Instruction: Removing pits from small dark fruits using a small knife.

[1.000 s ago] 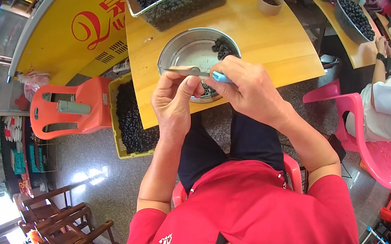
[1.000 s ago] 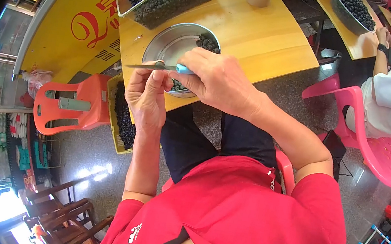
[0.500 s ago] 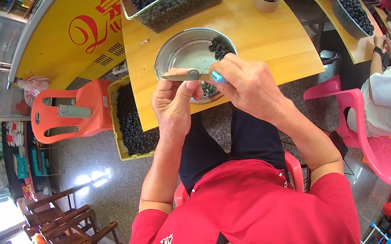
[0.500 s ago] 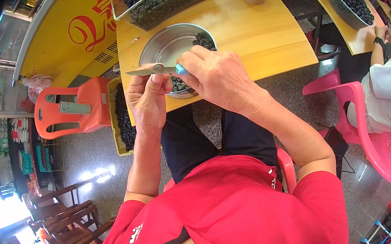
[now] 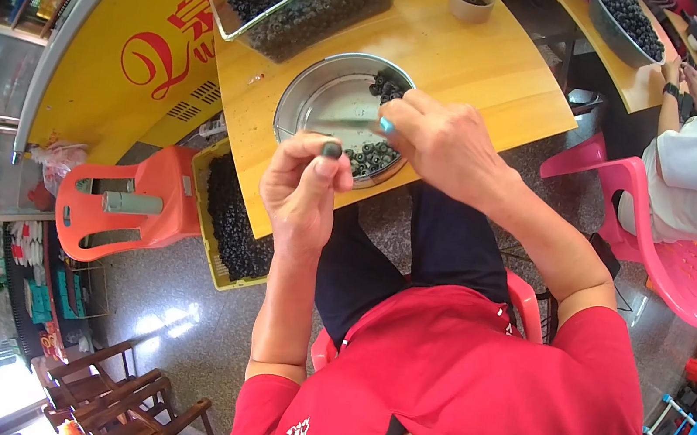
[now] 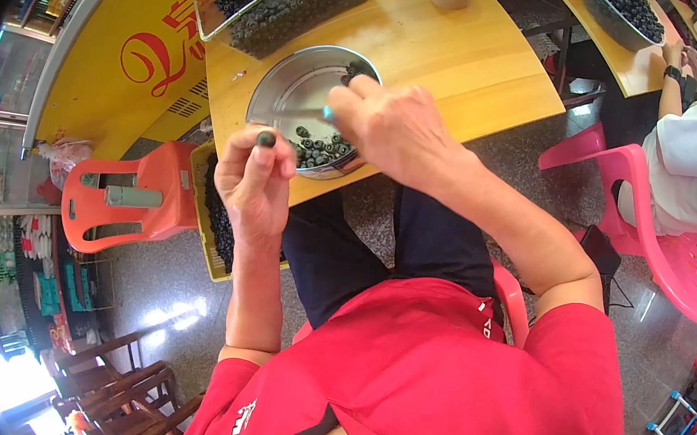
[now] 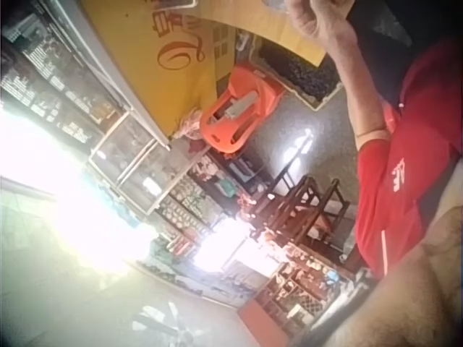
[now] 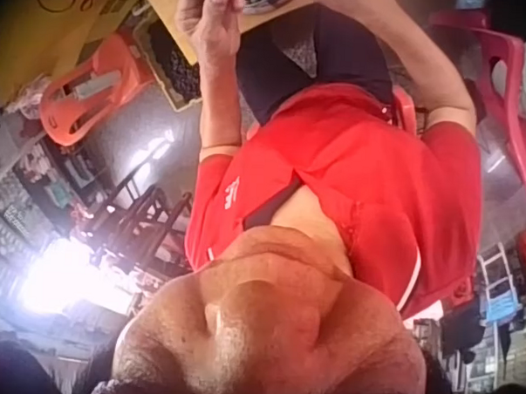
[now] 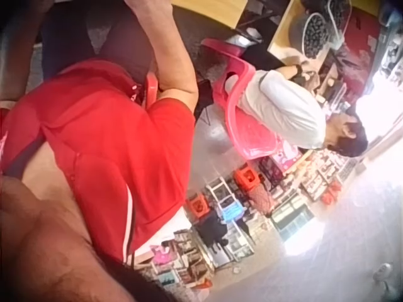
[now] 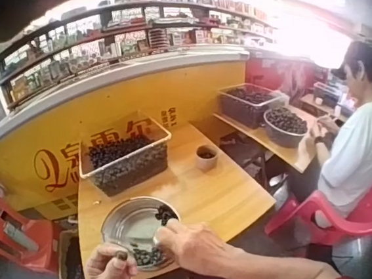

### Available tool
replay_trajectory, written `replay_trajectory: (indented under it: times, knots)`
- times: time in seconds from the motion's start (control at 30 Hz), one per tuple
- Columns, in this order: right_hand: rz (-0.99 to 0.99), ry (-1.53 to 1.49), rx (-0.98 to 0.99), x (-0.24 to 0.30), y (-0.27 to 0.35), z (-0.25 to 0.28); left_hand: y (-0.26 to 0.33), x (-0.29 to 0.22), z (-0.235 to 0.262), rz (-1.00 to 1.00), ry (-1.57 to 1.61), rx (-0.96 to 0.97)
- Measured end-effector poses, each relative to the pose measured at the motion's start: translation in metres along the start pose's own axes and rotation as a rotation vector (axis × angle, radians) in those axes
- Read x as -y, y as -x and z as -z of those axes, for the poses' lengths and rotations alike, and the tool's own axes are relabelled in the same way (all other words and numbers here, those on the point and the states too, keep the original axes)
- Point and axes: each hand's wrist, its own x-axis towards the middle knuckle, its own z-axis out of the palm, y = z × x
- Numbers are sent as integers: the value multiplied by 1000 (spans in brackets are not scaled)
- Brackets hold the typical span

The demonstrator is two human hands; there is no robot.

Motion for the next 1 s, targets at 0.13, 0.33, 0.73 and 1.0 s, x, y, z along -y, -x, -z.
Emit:
replay_trajectory:
  times: [0.13,0.33,0.73,1.0]
  knots:
    - [-177,-46,-8,-10,1,-6,3,-9,-8,-74,-49,-30]
    - [-424,-748,143,31,-15,10,5,-2,-9,-41,-171,-65]
    - [-518,-781,161,34,-13,-2,26,-25,26,-144,-367,-141]
    - [-737,-890,33,-8,0,3,90,-13,218,69,-672,-914]
